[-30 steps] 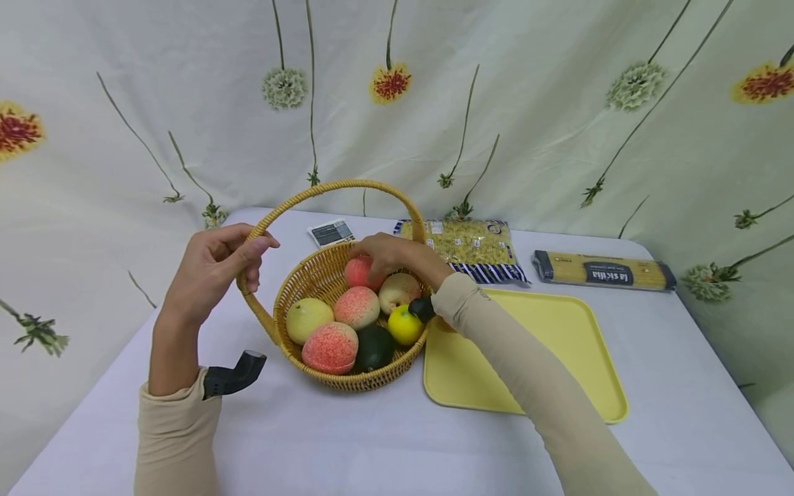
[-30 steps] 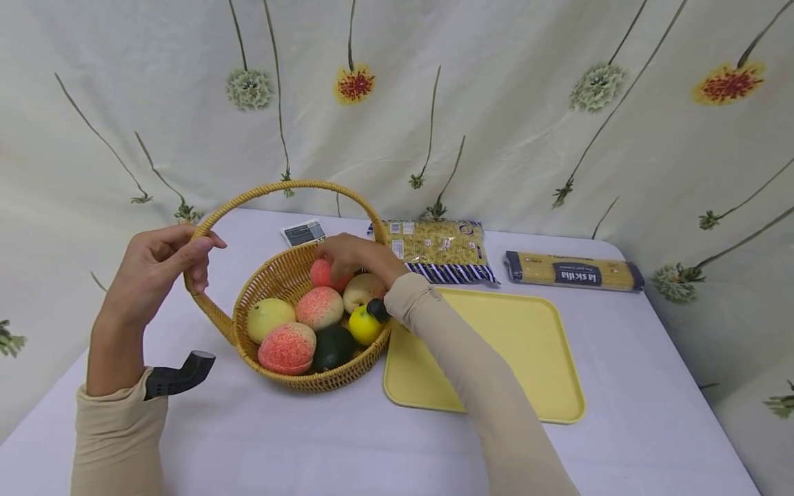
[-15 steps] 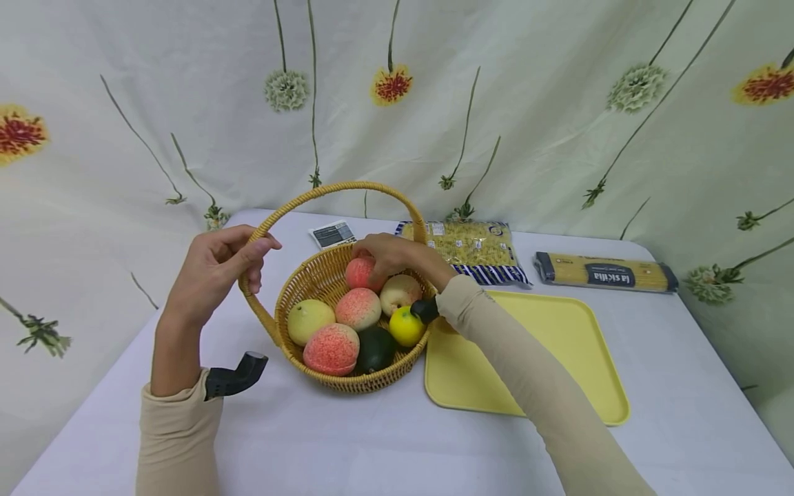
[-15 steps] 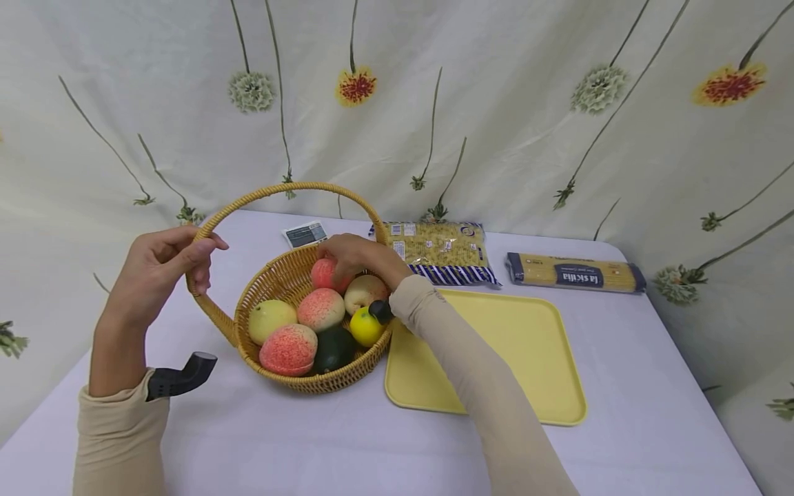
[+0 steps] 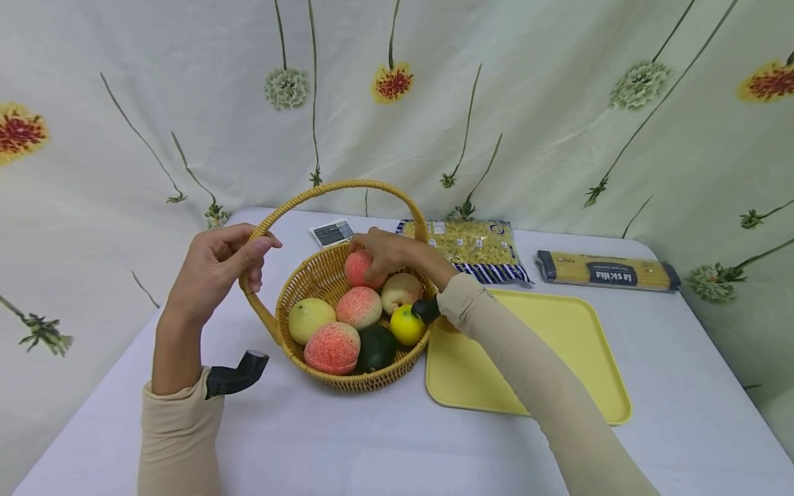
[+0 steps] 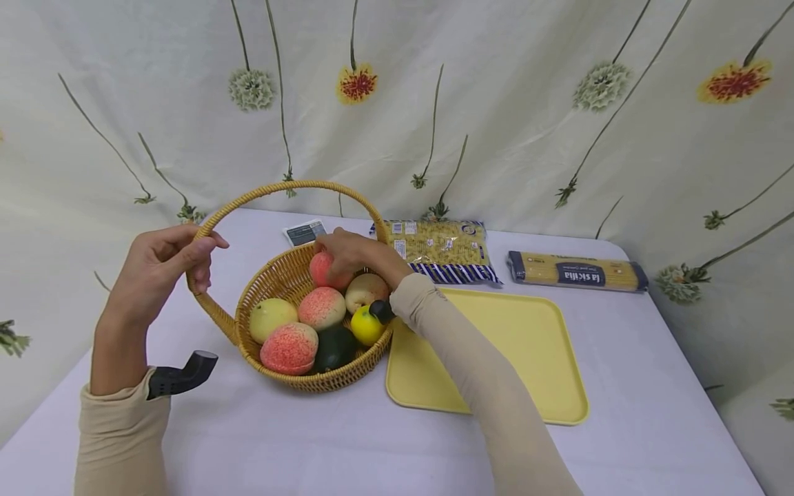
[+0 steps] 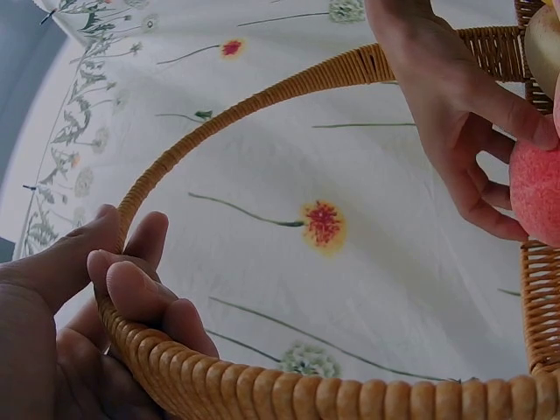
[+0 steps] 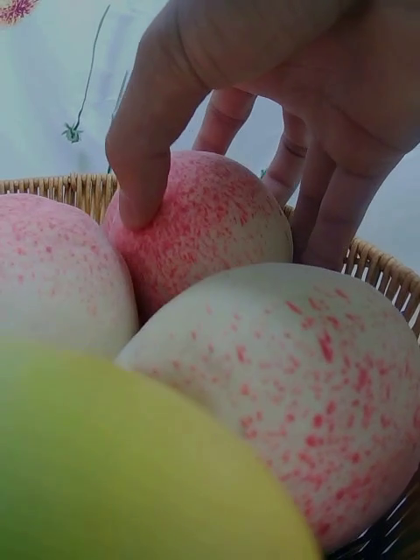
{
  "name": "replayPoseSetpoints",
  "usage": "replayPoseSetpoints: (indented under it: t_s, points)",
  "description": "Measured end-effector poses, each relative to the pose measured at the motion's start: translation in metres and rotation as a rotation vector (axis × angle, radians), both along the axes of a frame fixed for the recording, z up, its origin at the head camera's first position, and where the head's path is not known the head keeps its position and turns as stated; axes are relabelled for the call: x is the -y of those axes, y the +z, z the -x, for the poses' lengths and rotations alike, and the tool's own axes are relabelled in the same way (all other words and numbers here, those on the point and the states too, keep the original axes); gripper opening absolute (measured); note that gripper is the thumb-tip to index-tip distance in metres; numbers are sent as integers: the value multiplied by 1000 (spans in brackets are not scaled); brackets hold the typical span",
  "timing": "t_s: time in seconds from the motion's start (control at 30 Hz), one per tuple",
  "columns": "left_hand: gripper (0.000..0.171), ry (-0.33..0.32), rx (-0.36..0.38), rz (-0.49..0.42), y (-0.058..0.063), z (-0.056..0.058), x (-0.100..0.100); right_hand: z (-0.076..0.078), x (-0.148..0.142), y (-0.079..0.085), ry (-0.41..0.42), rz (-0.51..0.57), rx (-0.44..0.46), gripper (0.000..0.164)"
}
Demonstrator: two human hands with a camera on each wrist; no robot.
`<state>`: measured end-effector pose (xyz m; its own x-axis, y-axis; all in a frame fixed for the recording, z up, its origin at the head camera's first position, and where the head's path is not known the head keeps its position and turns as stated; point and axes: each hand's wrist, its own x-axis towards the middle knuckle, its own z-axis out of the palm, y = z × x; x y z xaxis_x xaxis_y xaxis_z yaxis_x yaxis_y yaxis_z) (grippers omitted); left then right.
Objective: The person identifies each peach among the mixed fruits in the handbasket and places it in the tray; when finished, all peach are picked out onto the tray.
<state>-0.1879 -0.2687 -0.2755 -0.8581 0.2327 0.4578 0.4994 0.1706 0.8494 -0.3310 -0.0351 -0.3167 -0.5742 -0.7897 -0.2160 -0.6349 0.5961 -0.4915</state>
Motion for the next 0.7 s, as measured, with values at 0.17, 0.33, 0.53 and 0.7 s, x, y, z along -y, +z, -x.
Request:
replayPoseSetpoints:
  t_s: [0.17, 0.33, 0.53, 0.7]
  points:
    - [11, 4, 1, 2, 1, 0, 0, 1, 1, 0, -3, 41, 30, 49]
    - [11, 10, 0, 1, 2, -1, 0, 0, 0, 1, 5, 74, 74, 45]
    - [11, 3, 5, -1, 2, -1, -1, -1, -4, 1, 5, 139, 91, 50]
    - [11, 1, 8, -7, 1, 0, -1, 0, -5, 0, 9, 168, 79, 56]
